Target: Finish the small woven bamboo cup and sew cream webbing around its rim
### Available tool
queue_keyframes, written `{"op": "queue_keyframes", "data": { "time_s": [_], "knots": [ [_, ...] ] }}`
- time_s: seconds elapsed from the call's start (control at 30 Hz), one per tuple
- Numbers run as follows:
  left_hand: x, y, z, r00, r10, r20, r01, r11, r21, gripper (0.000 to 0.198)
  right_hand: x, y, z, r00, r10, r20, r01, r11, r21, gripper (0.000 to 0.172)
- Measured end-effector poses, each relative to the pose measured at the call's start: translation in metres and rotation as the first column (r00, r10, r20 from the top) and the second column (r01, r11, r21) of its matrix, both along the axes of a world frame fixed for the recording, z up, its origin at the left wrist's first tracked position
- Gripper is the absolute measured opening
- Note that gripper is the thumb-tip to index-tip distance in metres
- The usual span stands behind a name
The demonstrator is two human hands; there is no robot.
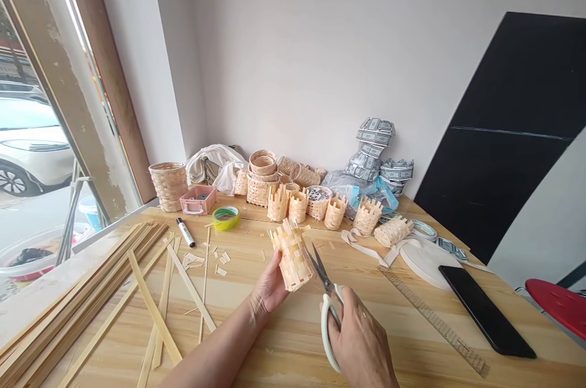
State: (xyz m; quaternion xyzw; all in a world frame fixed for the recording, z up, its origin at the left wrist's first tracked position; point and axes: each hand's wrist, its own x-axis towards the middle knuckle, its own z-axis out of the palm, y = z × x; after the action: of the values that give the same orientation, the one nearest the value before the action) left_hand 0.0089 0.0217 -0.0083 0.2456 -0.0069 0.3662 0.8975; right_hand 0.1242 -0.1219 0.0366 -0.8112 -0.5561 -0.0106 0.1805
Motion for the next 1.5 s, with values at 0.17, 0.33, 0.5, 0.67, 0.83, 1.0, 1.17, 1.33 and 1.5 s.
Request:
{"op": "queue_keyframes", "data": {
  "time_s": [0.17, 0.33, 0.5, 0.67, 0.83, 1.0, 1.17, 1.33, 1.5],
  "knots": [
    [0.0, 0.002, -0.001, 1.0, -0.009, 0.006, 0.009, 1.0, 0.003, 0.037, -0.007, 0.005, 0.012, 1.0, 0.008, -0.008, -0.008, 0.999, -0.046, 0.008],
    [0.0, 0.001, -0.001, 1.0, -0.012, -0.003, 0.012, 1.0, 0.016, 0.036, -0.006, 0.01, 0.016, 1.0, -0.006, -0.002, 0.006, 0.997, -0.073, 0.012],
    [0.0, -0.003, 0.003, 0.999, -0.024, -0.036, 0.027, 0.998, 0.064, 0.036, -0.004, 0.015, 0.022, 1.0, -0.001, -0.013, 0.0, 0.996, -0.089, 0.012],
    [-0.001, -0.005, 0.007, 0.998, -0.037, -0.06, 0.042, 0.995, 0.086, 0.037, -0.004, 0.017, 0.025, 1.0, 0.018, -0.008, -0.018, 0.994, -0.104, 0.014],
    [-0.002, -0.006, 0.008, 0.997, -0.051, -0.056, 0.058, 0.992, 0.116, 0.041, 0.0, 0.016, 0.02, 0.998, 0.056, 0.015, -0.054, 0.993, -0.105, 0.019],
    [-0.001, -0.008, 0.008, 0.996, -0.06, -0.063, 0.067, 0.992, 0.108, 0.042, 0.002, 0.014, 0.016, 0.997, 0.056, 0.058, -0.053, 0.997, -0.065, 0.021],
    [-0.001, -0.009, 0.008, 0.996, -0.043, -0.072, 0.05, 0.993, 0.102, 0.039, 0.001, 0.014, 0.008, 0.992, 0.065, 0.104, -0.066, 0.998, 0.005, 0.022],
    [-0.004, -0.003, 0.003, 0.996, 0.024, -0.082, -0.014, 0.993, 0.116, 0.043, 0.008, 0.008, -0.005, 0.998, 0.044, 0.051, -0.051, 0.986, 0.158, 0.02],
    [-0.005, 0.001, 0.004, 0.997, 0.013, -0.074, -0.005, 0.994, 0.105, 0.042, 0.016, -0.001, -0.012, 1.0, 0.022, 0.002, -0.022, 0.987, 0.158, 0.023]
  ]
}}
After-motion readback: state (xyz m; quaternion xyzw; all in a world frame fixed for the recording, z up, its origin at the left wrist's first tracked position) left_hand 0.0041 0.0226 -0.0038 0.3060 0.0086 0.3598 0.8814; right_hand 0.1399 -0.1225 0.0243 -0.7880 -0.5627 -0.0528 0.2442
